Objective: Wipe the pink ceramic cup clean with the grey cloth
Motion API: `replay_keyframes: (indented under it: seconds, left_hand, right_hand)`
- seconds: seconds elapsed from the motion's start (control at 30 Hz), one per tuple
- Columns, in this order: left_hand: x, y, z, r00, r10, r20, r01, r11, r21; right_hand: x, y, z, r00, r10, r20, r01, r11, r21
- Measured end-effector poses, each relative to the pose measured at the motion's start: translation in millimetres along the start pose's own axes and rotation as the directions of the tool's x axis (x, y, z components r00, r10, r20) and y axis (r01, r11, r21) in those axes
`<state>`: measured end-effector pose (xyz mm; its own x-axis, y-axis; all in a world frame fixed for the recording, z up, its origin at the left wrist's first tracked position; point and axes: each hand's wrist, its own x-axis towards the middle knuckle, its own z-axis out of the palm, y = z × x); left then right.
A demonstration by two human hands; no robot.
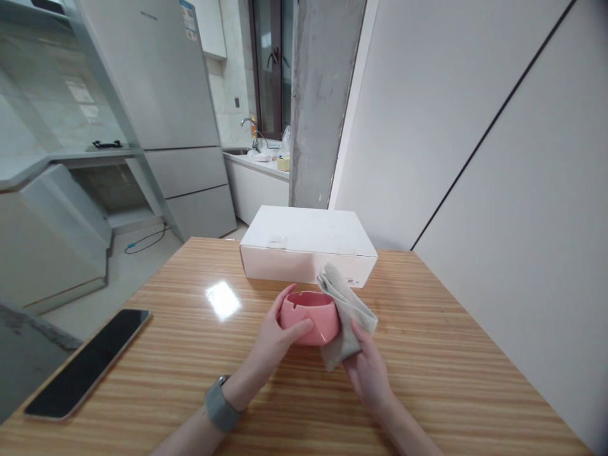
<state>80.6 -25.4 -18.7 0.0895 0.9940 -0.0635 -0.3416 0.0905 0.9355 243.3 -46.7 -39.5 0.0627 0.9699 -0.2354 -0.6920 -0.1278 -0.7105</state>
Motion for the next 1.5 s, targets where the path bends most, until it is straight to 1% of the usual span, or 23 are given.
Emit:
replay_keyframes:
  seconds: [0.07,0.13,0.2,0.23,0.3,0.37,0.47,0.57,0.67,0.73,0.87,1.0,1.1,1.17,1.23,1.3,1.37,1.4,1.5]
  left_hand:
    - [3.4,-0.5,-3.0,0.998,-0.067,0.011,0.068,0.995,-0.080]
    - [6.1,0.3,-5.9,0.992,-0.117,0.055,0.125,0.977,-0.171]
    - [6.6,1.9,-7.5,0.985,-0.132,0.114,0.154,0.964,-0.218]
    - [5.8,2.7,-7.6,0.981,-0.129,0.146,0.159,0.963,-0.216]
    - [2.9,3.5,-6.3,0.973,-0.112,0.202,0.152,0.969,-0.195]
    - [-0.5,2.8,-4.0,0.969,-0.067,0.239,0.108,0.981,-0.164]
    - [-3.7,-0.1,-2.0,0.973,-0.007,0.232,0.037,0.992,-0.125]
    - [-5.0,-2.3,-2.6,0.963,-0.020,0.269,0.058,0.990,-0.132]
    - [-5.7,-2.0,-2.4,0.947,-0.018,0.321,0.078,0.982,-0.174]
    - [-5.9,-0.9,-0.7,0.955,-0.024,0.294,0.081,0.980,-0.182]
    - [-5.5,1.3,3.8,0.982,-0.083,0.171,0.117,0.973,-0.197]
    - [-3.7,1.8,4.4,0.994,-0.093,0.053,0.100,0.982,-0.160]
    - [-0.3,-1.0,1.8,0.997,-0.073,-0.026,0.070,0.992,-0.103]
    - [2.4,-4.0,-0.1,0.995,-0.072,-0.065,0.066,0.994,-0.088]
    - [4.4,-6.7,-1.4,0.990,-0.097,-0.101,0.089,0.992,-0.087]
    - [5.2,-8.4,-1.7,0.984,-0.127,-0.129,0.116,0.989,-0.088]
    - [5.0,-8.5,-0.8,0.981,-0.155,-0.113,0.143,0.983,-0.115]
    - [4.8,-7.8,0.0,0.981,-0.176,-0.079,0.163,0.975,-0.153]
    - [4.0,-2.8,2.3,0.974,-0.206,0.099,0.227,0.922,-0.313]
  right_hand:
    - [1.5,-2.6,2.3,1.000,-0.007,-0.013,0.008,1.000,0.014]
    - [2.0,-8.6,6.2,0.999,-0.012,-0.033,0.013,1.000,0.027]
    - [1.3,-17.0,11.3,0.999,-0.011,-0.031,0.012,0.999,0.041]
    - [0.8,-21.3,13.8,1.000,-0.010,-0.012,0.011,0.999,0.044]
    - [-0.2,-28.0,17.6,1.000,-0.020,0.012,0.020,0.999,0.047]
    - [-0.3,-30.8,18.9,1.000,-0.030,0.007,0.029,0.998,0.058]
    - [0.4,-27.9,18.3,1.000,0.000,-0.007,0.000,0.996,0.084]
    - [-0.1,-22.4,19.1,0.999,0.051,-0.002,-0.051,0.995,0.085]
    - [-2.4,-20.1,22.4,0.997,0.063,0.043,-0.066,0.995,0.078]
    - [-4.1,-20.3,24.4,0.996,0.061,0.068,-0.067,0.994,0.088]
    - [-5.9,-20.3,24.8,0.995,0.043,0.085,-0.050,0.996,0.074]
    - [-6.5,-16.0,19.3,0.996,0.030,0.082,-0.030,1.000,0.007]
    - [-5.2,-10.4,14.1,0.998,0.013,0.062,-0.010,0.999,-0.041]
    - [-3.4,-6.6,11.4,0.997,0.004,0.076,0.000,0.998,-0.061]
    - [-1.3,-3.5,9.3,0.997,0.003,0.083,0.003,0.998,-0.070]
    - [0.7,-1.6,7.5,0.998,0.003,0.059,0.001,0.998,-0.067]
    - [2.4,-1.1,5.9,1.000,0.007,0.029,-0.005,0.998,-0.064]
    - [3.3,-1.3,5.3,1.000,0.005,0.015,-0.004,0.998,-0.065]
    - [5.8,-4.6,3.9,1.000,-0.025,-0.017,0.024,0.997,-0.069]
